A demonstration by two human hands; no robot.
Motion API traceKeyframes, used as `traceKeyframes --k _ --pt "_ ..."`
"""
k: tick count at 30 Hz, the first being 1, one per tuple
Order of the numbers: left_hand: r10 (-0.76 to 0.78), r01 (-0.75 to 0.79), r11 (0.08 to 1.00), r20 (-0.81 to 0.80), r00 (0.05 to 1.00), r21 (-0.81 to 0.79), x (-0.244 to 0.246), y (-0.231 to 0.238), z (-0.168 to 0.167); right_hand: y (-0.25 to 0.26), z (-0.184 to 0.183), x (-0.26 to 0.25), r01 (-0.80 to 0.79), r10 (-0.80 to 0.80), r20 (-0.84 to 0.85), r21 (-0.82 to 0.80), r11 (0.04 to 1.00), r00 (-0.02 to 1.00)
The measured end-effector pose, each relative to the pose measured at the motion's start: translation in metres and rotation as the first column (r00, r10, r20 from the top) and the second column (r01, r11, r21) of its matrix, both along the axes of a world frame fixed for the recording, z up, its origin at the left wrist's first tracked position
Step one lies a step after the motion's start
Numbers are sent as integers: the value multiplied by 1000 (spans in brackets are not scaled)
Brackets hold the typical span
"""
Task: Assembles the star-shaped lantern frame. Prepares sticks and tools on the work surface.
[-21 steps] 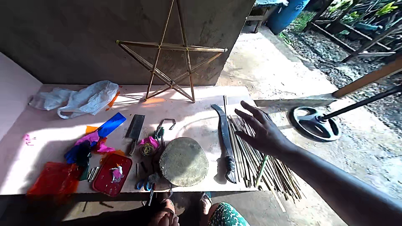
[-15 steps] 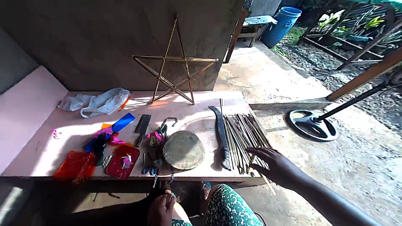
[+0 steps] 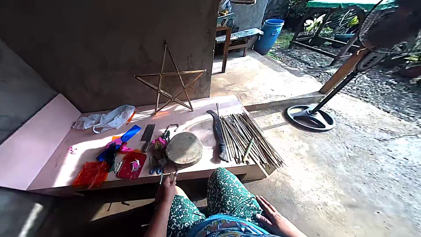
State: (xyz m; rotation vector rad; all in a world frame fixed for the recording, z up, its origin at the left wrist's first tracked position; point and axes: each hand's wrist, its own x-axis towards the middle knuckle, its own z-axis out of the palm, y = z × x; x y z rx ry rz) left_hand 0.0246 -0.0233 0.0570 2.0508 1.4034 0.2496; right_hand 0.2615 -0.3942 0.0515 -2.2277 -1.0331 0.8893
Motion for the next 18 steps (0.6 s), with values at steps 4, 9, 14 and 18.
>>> traceKeyframes --k 4,9,14,18 --pt "-8 9 1000 -48 999 22 1 2 -2 6 -10 3 13 -13 -2 36 999 1000" --pt "13 -12 999 -20 1000 36 -5 1 -4 27 -3 24 -88 86 -17 -128 988 996" --pt "17 -20 998 44 999 63 -7 -3 -3 73 7 39 -251 258 16 -174 952 966" --pt "7 -8 998 8 1000 65 -8 -3 -6 112 19 39 -383 395 20 -199 902 919"
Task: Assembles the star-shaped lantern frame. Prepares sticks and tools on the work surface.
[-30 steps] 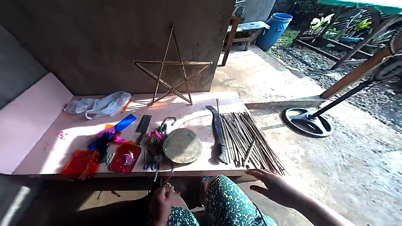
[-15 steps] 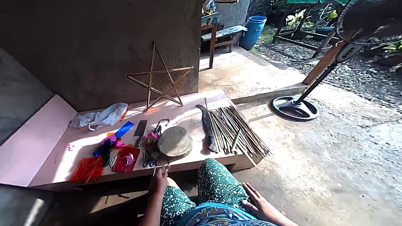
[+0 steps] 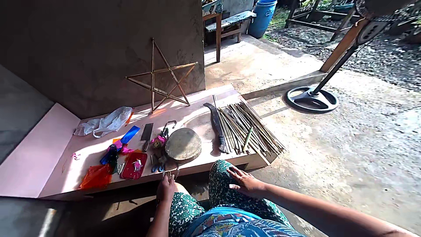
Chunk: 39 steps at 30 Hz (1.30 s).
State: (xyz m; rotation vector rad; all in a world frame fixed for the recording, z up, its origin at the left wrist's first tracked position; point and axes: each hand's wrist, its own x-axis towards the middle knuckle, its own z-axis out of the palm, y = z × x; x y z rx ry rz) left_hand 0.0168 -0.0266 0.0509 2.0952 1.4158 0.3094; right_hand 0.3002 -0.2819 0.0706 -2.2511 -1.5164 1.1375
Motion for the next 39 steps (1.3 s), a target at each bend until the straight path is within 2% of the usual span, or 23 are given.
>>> traceKeyframes --k 6,13,23,39 --pt "17 -17 1000 26 999 -22 0 5 -1 42 -1 -2 -103 107 61 -64 993 992" --pt "9 -8 997 17 1000 -83 5 12 -2 81 -15 -11 -36 62 169 -152 988 984" --pt "25 -25 993 0 1000 -119 7 12 1 80 -18 -8 -4 25 166 -128 992 986" --pt "16 -11 997 54 998 -81 8 9 2 78 -20 -7 4 12 169 -98 995 986"
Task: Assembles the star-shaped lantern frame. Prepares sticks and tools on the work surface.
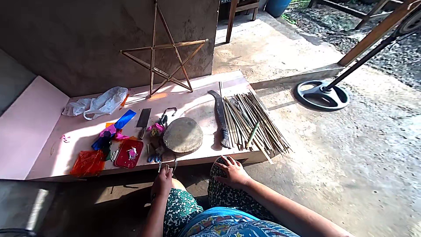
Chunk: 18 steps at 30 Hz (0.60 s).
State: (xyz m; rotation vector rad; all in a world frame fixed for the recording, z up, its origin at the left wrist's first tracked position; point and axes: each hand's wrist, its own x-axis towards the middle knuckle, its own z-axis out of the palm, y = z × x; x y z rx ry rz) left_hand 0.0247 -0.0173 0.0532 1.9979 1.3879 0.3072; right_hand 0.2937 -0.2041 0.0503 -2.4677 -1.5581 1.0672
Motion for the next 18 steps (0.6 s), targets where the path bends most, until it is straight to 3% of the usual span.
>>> traceKeyframes --k 5,10,14,18 --pt "145 -137 989 184 972 -56 -2 6 2 1 2 0 3 -3 15 0 1000 1000" --pt "492 -378 861 371 787 -339 -4 33 6 -4 -3 -3 4 -5 31 39 999 999" --pt "601 -422 775 342 723 -469 -4 65 6 -5 -4 -3 11 -14 30 87 996 999" --pt "609 -451 735 200 768 -506 -8 104 -16 -4 -10 -3 23 -26 26 122 992 999"
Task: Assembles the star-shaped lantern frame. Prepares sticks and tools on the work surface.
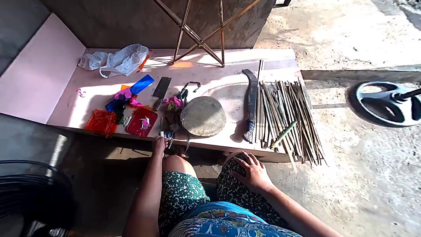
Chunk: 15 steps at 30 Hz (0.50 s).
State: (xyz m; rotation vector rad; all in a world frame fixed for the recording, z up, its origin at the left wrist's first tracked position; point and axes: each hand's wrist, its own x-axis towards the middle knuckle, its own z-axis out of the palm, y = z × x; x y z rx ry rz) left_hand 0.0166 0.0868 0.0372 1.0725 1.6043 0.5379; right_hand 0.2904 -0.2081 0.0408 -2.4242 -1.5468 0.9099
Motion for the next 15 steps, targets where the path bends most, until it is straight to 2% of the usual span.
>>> traceKeyframes --k 3,7,11,15 --pt "-34 33 999 -78 996 -20 0 28 -22 1 -8 1 3 -4 18 71 997 1000" --pt "38 -41 999 -133 990 -16 -3 61 -58 3 -14 2 -13 9 29 134 991 1000" --pt "36 -41 999 -184 982 -24 2 87 -79 6 -17 3 -27 19 43 172 985 999" --pt "-41 42 999 -306 951 -2 10 112 -92 5 -20 3 -27 15 58 213 977 998"
